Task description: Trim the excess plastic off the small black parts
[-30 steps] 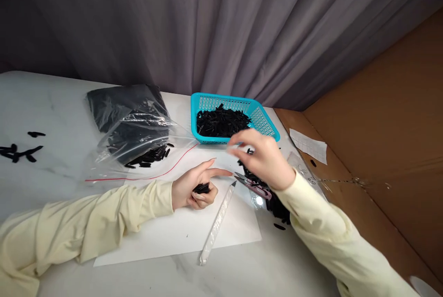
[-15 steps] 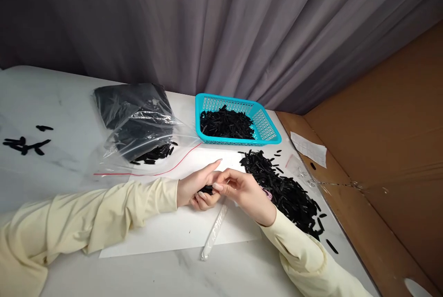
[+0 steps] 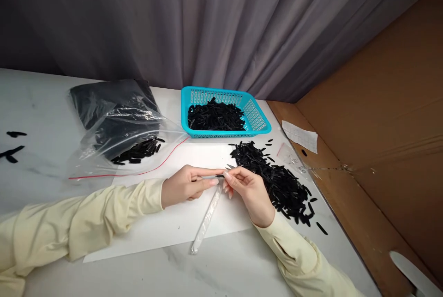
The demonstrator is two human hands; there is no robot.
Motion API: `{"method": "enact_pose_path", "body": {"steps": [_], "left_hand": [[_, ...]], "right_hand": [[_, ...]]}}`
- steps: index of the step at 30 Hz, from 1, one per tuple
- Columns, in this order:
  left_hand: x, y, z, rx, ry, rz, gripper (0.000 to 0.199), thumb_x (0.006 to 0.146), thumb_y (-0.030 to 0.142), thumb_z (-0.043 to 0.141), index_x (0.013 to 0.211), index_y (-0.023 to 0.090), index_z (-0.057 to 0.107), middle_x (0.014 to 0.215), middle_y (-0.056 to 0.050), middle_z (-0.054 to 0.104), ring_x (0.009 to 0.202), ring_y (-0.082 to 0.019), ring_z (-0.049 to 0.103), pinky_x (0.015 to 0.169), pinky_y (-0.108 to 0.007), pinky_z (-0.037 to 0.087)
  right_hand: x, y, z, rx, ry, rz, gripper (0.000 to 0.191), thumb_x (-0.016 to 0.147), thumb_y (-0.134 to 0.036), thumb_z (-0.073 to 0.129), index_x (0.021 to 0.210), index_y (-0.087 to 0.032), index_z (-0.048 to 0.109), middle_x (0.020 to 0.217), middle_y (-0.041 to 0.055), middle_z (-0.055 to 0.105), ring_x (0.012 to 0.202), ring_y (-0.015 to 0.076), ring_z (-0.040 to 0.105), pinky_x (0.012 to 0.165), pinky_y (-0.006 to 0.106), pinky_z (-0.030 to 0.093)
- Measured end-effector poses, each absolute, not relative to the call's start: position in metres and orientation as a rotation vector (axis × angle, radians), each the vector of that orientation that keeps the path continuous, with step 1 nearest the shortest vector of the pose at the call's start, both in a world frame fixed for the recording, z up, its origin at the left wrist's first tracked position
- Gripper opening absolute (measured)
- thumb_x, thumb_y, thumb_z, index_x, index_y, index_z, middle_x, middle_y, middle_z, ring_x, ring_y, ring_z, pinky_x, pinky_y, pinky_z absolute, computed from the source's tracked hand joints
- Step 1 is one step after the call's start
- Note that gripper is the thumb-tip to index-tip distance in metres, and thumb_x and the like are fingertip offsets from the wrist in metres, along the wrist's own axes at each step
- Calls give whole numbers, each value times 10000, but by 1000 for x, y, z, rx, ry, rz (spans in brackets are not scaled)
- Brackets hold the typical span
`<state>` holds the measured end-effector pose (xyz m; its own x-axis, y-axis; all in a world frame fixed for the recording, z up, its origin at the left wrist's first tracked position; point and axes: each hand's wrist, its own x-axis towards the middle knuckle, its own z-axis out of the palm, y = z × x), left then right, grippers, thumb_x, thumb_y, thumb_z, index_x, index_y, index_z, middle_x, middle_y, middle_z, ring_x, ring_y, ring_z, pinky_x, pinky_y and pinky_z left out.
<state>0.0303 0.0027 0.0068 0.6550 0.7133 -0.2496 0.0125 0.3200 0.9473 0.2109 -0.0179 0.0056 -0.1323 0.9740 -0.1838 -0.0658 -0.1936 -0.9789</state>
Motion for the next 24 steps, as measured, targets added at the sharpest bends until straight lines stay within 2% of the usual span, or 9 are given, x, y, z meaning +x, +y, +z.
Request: {"method": "enact_pose_path", "body": {"steps": [2,8,19,24], "left_hand": [[32,0,4,1293,797,566,547,805,342,528,1236,6,514,425,117,213,392,-47,171,369,-189,140],[33,-1,0,1427,807,627,474,821,341,487,1176,41,579,480,96,234,435,-58,208,391,-206,205],[32,-1,0,1438,776,610,560,856,420,431,1200,-7,543,456,109,203,407,-55,169,380,-211,165],[31,-1,3,1456,774,595,544,874,387,391,1207,-18,531,453,109,217,406,-57,183,381,-209,177]], "right_hand": [[209,-19,7,-1212,-1144,1500,256,729,-378,672,655,-152,577,568,-8,584,487,83,491,476,223,394],[206,-23,7,-1216,-1144,1534,286,773,-403,621,647,-157,549,564,-14,563,486,84,486,473,220,390],[202,-26,5,-1189,-1151,1565,310,805,-435,567,662,-161,550,555,-18,539,470,88,480,448,219,378],[201,-26,6,-1176,-1161,1539,305,814,-421,562,654,-162,548,549,-25,536,448,77,467,442,213,369]]}}
